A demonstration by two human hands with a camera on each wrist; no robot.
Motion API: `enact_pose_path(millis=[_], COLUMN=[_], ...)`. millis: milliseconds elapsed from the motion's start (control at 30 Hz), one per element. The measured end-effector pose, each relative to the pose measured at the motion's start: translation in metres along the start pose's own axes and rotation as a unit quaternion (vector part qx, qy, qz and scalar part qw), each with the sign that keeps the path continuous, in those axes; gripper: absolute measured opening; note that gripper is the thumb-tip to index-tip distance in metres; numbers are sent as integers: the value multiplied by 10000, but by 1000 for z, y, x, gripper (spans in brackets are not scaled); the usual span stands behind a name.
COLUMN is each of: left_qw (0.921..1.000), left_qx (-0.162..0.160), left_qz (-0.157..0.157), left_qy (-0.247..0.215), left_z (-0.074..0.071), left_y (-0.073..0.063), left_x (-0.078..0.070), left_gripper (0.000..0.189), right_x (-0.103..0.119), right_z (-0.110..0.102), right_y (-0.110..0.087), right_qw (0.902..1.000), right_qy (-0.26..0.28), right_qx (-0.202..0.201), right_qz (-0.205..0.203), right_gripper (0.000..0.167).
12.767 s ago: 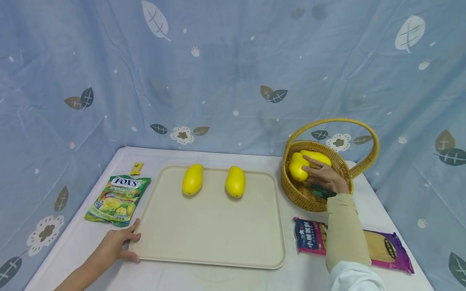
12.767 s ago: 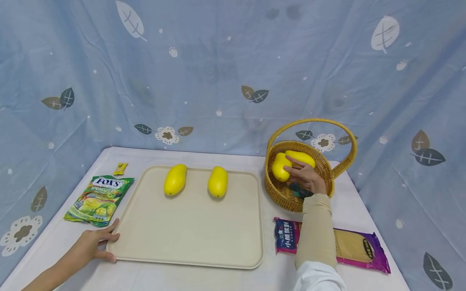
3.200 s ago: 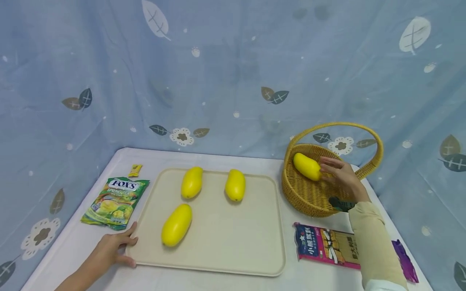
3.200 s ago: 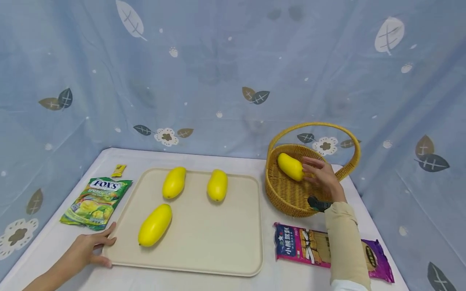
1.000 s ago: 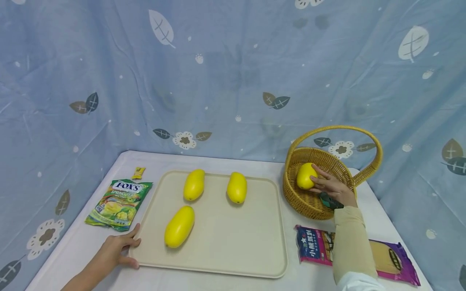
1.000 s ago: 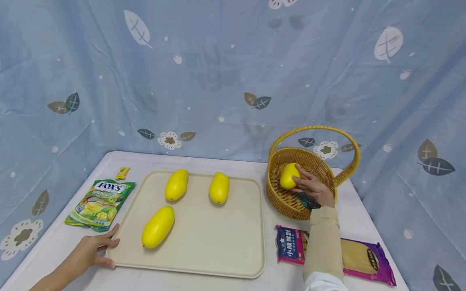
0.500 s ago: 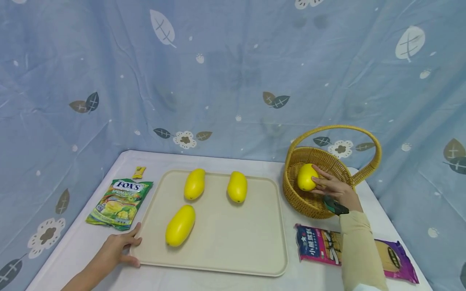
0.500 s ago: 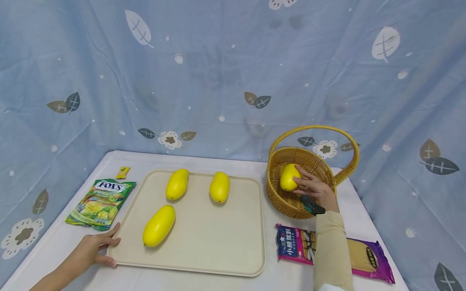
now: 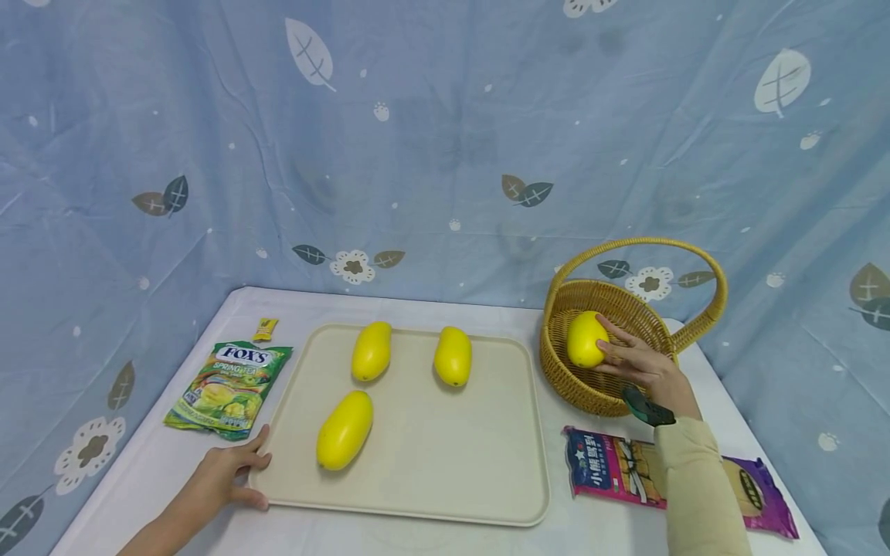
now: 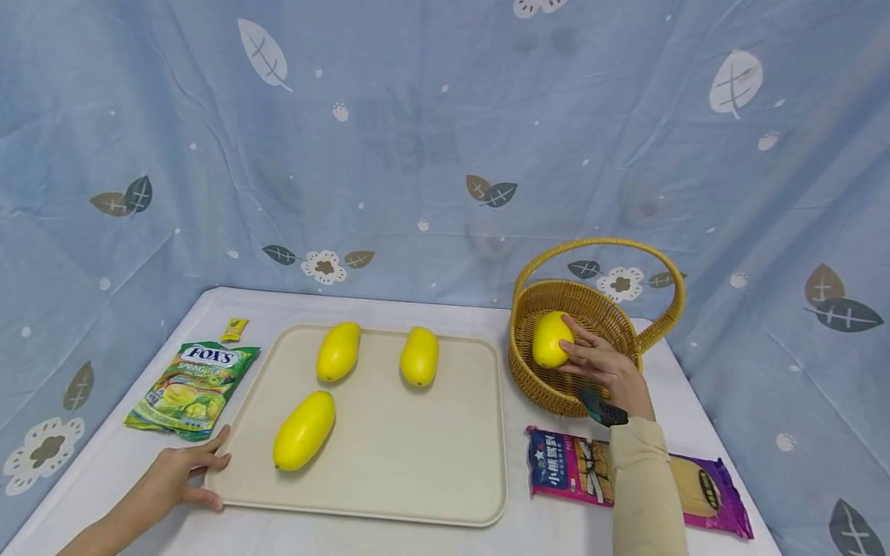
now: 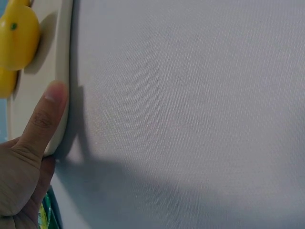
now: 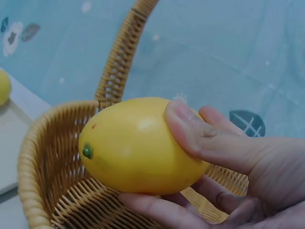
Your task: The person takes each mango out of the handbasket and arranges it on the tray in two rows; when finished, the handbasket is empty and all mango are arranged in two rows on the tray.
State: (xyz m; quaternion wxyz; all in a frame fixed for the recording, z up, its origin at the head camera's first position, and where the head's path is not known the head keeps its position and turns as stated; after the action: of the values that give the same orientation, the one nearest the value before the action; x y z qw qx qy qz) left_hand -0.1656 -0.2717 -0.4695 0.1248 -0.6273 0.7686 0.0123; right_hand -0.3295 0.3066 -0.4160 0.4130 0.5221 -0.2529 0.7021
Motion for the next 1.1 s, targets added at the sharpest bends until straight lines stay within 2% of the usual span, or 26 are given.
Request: enact_pose_path(millis=[67,167,200,267,433,667,900,1100], left_qw=[10000,10000,10000,10000,10000,9998,9998,9999], left_qx=[48,43,36,-2,-61,-137,-169,-126], left_qz=[-50,-20,3,31,31,116,75,33], left_qy=[-32,-44,-41,-18,-27,18,78,100], left_z=[1,1,1,0,-3,-3,-3,-2], left_y=[0,1,1,1,2,1,1,0], left_x=[1,0,0,-1,-1,-2,-2,-1], left_gripper=[75,75,75,76,78,78,75,75], right_x=[-3,-10,-11,-11,-6,-1,10,11], right_z=[-3,-8,-8,-5,2,12,38,63], right_y=[1,4,5,7,9,4,0,-6], right_qw=[9984,9833,9782,9736,9770,9779,9827,9772], right_qy=[231,933,1086,1280,1325,1253,1469,1900], right_qx=[-353,-1070,-1209,-1208,-976,-1117,-638,-528], right_qz=[377,1139,1294,1451,1354,1248,926,782], right_gripper=[42,53,56,60,61,59,53,52])
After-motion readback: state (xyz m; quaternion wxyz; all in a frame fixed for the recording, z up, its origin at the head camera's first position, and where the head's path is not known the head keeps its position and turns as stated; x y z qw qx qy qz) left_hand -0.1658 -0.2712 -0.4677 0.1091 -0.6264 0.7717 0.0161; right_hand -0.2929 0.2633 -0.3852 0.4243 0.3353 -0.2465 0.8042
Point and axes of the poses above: each hand's wrist, its own y-axis towards the middle knuckle, its own z-axis out of the palm, x = y × z, the point moved 9 cm from there along y, towards the middle knuckle, and after that the axes turned 15 degrees about y, right-handed, at the moved point
